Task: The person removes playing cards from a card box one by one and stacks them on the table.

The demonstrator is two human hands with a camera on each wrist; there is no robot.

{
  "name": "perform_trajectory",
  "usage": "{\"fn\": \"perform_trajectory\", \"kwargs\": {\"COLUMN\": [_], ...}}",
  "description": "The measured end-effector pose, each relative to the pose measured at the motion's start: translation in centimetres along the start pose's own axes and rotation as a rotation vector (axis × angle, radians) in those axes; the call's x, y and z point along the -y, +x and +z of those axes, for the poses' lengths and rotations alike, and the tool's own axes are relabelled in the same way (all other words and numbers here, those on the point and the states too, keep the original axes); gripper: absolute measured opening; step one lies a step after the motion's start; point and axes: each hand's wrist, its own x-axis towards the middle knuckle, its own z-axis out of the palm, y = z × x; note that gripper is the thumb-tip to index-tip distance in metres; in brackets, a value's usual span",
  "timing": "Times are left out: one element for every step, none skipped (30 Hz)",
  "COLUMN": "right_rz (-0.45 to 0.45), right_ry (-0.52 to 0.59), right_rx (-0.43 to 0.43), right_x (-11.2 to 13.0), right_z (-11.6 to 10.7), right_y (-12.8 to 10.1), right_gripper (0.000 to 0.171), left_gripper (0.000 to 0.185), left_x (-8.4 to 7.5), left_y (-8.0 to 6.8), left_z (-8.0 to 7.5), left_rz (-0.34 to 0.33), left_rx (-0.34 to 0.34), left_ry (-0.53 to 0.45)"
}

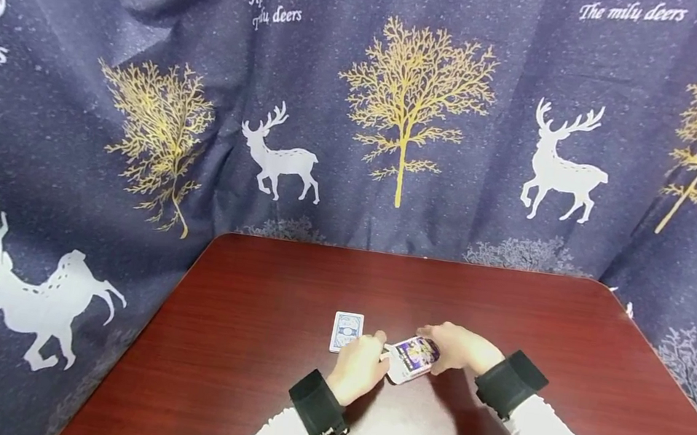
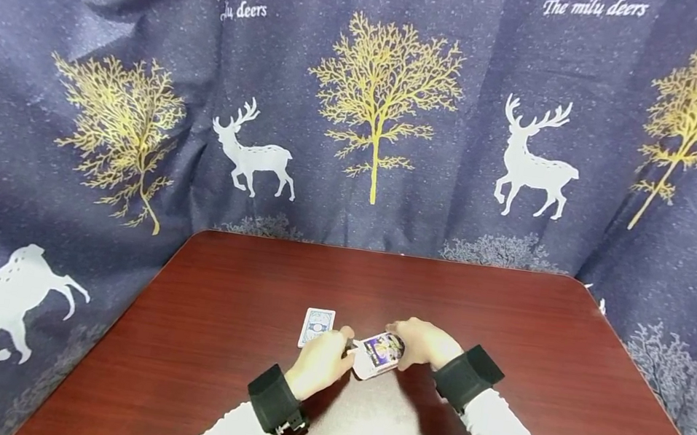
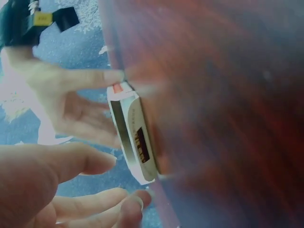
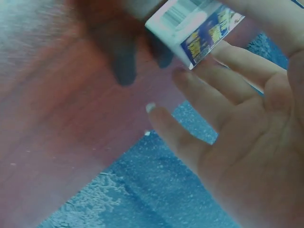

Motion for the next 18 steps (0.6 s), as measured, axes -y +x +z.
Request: {"fn": "perform_trajectory", "kwargs": {"right_rz": [0.0,-0.007,-0.005,-0.014,-0.021,-0.031,-0.036,-0.044,-0.042,-0.04,-0.037,-0.035,-0.036,-0.039,-0.043,-0.05,-0.057,-0.062], "right_ry": [0.026,0.039,0.055,0.069,0.088,0.098,0.107,0.111,0.116,0.121,0.125,0.128,0.138,0.144,0.15,0.158,0.16,0.159], "right_rx": [0.001,-0.004,-0.011,-0.027,-0.045,-0.063,-0.081,-0.099,-0.111,-0.122,-0.132,-0.144,-0.151,-0.164,-0.174,-0.186,-0.202,-0.213], "right_x": [0.0,-0.1,-0.1,-0.1,-0.2,-0.3,-0.3,-0.4,-0.4,-0.3,-0.3,-0.2,-0.1,0.0,0.2,0.3,0.5,0.6], "right_z": [0.0,0.1,0.1,0.2,0.3,0.4,0.6,0.7,0.8,0.8,0.9,0.9,0.9,0.8,0.6,0.4,0.2,-0.1], "right_y": [-0.2,-0.4,-0.6,-0.8,-1.0,-1.2,-1.3,-1.4,-1.4,-1.5,-1.5,-1.5,-1.5,-1.5,-1.4,-1.3,-1.2,-1.2], "right_gripper": [0.068,0.07,0.07,0.069,0.066,0.064,0.063,0.061,0.061,0.061,0.062,0.062,0.062,0.061,0.06,0.058,0.056,0.056], "left_gripper": [0.018,0.017,0.017,0.016,0.016,0.015,0.013,0.011,0.009,0.007,0.005,0.004,0.004,0.005,0.007,0.008,0.01,0.012], "left_x": [0.1,0.1,0.2,0.3,0.4,0.4,0.5,0.6,0.7,0.7,0.8,0.9,0.9,1.0,1.1,1.2,1.3,1.5], "left_y": [-0.1,-0.1,-0.2,-0.2,-0.2,-0.2,-0.2,-0.1,-0.1,0.0,0.1,0.3,0.4,0.5,0.7,0.8,1.0,1.1], "left_z": [-0.2,-0.3,-0.5,-0.6,-0.8,-0.9,-1.1,-1.2,-1.3,-1.4,-1.6,-1.7,-1.8,-1.9,-2.0,-2.1,-2.2,-2.2], "left_rz": [0.005,0.01,0.014,0.017,0.019,0.017,0.014,0.008,-0.001,-0.014,-0.021,-0.023,-0.025,-0.023,-0.026,-0.028,-0.026,-0.031], "left_rx": [-0.009,-0.015,-0.018,-0.02,-0.016,-0.006,0.008,0.021,0.037,0.057,0.073,0.088,0.102,0.107,0.117,0.125,0.124,0.122], "left_ry": [-0.004,-0.007,-0.019,-0.029,-0.041,-0.061,-0.082,-0.102,-0.123,-0.147,-0.173,-0.2,-0.229,-0.254,-0.28,-0.306,-0.325,-0.342]}}
